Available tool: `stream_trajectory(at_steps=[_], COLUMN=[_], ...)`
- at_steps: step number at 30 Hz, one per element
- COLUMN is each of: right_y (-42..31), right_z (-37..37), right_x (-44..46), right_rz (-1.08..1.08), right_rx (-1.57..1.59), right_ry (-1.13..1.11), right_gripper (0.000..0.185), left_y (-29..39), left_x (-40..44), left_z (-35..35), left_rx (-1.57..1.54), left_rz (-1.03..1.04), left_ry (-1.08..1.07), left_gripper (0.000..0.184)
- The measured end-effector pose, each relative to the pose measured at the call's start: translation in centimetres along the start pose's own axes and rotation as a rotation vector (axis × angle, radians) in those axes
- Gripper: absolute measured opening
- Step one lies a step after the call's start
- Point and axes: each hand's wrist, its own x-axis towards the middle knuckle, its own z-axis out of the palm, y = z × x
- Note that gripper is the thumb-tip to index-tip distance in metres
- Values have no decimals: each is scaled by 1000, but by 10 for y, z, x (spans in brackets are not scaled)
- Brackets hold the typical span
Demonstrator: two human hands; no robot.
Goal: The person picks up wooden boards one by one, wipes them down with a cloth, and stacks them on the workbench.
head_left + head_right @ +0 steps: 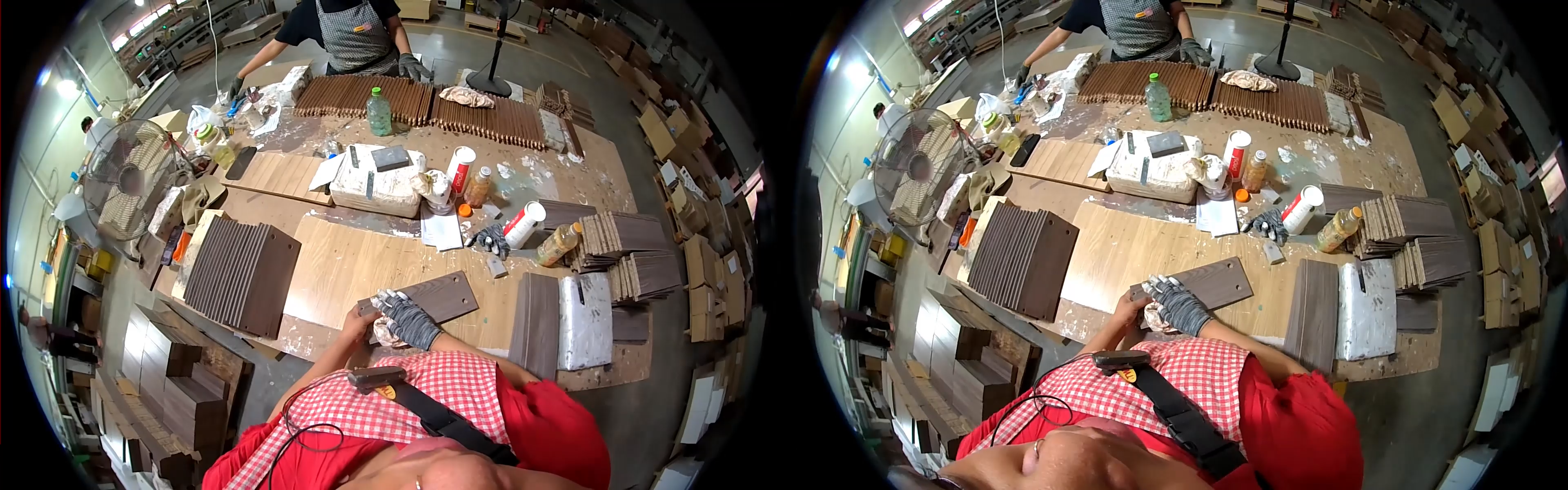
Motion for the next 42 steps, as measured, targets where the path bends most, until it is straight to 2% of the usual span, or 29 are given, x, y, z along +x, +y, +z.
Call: stream_trajectory(at_steps=[2, 4, 6, 8, 10, 11, 12, 15, 18, 20, 22, 24, 26, 28, 30, 32, 34, 36, 39, 40, 41, 42], right_y=[-2, -1, 7, 28, 53, 48, 37, 87, 93, 70, 30, -8, -40, -22, 0, 39, 61, 108, 84, 39, -2, -17], right_z=[-1, 0, 8, 19, 15, -7, -27, -22, -2, 18, 30, 29, 24, 46, 26, -3, -28, 5, 45, 18, 23, 48], right_x=[0, -3, -10, -17, -24, -28, -33, -51, -45, -28, -4, 12, 7, -4, -21, -33, -50, -49, -8, 15, 12, 21], right_rz=[-2, -2, 41, 50, 220, 312, 386, 614, 679, 617, 437, 280, 228, 194, 295, 421, 652, 737, 692, 697, 472, 447], right_rx=[-45, -91, -117, -157, -212, -554, -902, -568, -437, -365, -202, -71, -30, -249, -276, -439, -650, -413, -440, -185, -191, -43], right_ry=[-25, -49, 47, 120, 9, -166, -356, -92, 17, 15, -17, -37, 181, 245, 266, -60, -141, 211, 55, -127, 80, 152], right_gripper=[54, 53, 51, 50, 39, 41, 44, 43, 43, 43, 43, 49, 56, 53, 49, 51, 55, 60, 52, 47, 43, 45], left_y=[21, 10, 1, 21, 21, 11, 10, 16, 13, 14, -5, 33, 16, 19, 13, 5, 2, 11, 10, 19, 25, 28], left_x=[-17, -10, -6, -18, -19, -12, -13, -18, -11, -4, 7, -26, -10, -17, -11, 5, 2, -8, -4, -7, -11, -13], left_z=[15, 10, 4, 8, 12, 6, 9, 7, 11, 10, 0, 23, 5, 15, 11, 6, 2, 9, -3, -1, 0, 0], left_rx=[-145, -213, -279, -325, -309, -252, -345, -362, -404, -308, -284, -389, -425, -458, -372, -324, -282, -235, -311, -406, -498, -498], left_rz=[12, 55, 98, -165, -109, -64, -77, -259, -110, -24, -71, -197, -264, -229, -185, -113, -145, -132, -161, -212, -268, -270], left_ry=[-9, -37, -65, -38, 4, 27, -23, -59, -44, -54, 3, -74, -172, -302, -258, -246, -191, -114, -175, -191, -207, -210], left_gripper=[28, 27, 27, 30, 32, 34, 37, 37, 32, 30, 46, 57, 60, 59, 60, 58, 59, 65, 70, 72, 74, 74])
